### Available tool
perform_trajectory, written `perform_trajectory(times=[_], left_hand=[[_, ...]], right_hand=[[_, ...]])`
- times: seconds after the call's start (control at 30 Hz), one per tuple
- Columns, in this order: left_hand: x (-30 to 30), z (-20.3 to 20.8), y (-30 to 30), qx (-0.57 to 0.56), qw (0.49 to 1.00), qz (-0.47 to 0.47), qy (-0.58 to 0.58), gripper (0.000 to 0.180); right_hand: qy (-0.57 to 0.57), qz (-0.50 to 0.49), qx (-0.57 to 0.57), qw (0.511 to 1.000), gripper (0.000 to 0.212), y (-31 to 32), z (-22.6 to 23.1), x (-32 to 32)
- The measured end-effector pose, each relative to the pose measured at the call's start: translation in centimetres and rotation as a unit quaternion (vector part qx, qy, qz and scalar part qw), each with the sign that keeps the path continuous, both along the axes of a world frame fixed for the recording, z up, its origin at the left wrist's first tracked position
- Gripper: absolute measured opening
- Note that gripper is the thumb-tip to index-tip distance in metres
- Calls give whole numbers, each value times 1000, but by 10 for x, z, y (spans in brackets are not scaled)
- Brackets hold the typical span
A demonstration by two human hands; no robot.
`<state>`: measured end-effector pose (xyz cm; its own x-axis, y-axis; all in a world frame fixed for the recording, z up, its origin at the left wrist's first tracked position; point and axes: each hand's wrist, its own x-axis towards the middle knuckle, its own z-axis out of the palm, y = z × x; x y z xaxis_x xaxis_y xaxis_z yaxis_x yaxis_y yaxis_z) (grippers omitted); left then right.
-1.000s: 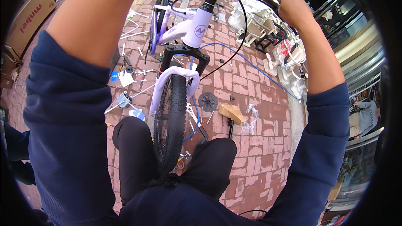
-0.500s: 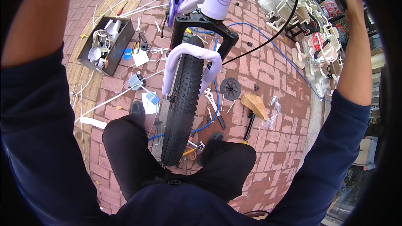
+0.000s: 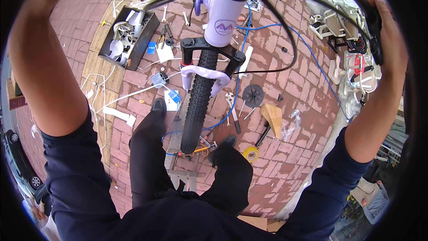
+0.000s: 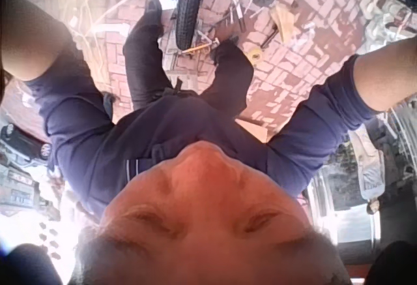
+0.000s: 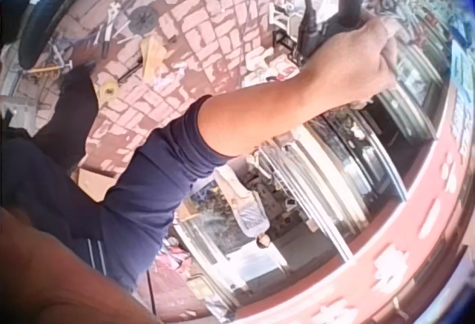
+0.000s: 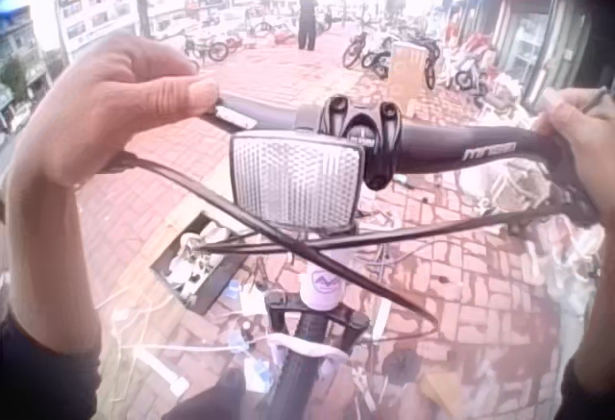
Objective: The person assembles a bicycle by tightening the front wheel axle, adjusting the handlebars, and installing the pedals. They use wrenches and an Allen key to secure components on a purple mountain bike.
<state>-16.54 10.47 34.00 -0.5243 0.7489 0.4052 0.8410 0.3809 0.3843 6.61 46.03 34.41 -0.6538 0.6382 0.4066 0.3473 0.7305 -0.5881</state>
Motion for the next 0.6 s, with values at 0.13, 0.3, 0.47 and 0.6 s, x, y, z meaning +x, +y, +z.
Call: perform_trajectory(times=[0.13,0.3,0.47,0.6], left_hand=[[-16,-3,-20,-36,996,7,77,46],[-12,15,-48,0,997,4,72,37],[-19,36,-66,5,1000,-6,21,34],[-24,33,-69,26,999,-17,24,33]], right_hand=[[-73,-10,95,993,48,-29,2,-6],[-27,-10,49,998,32,-85,17,-13],[-49,-16,76,996,27,-115,35,-15],[-29,-18,87,996,26,-121,37,-16]])
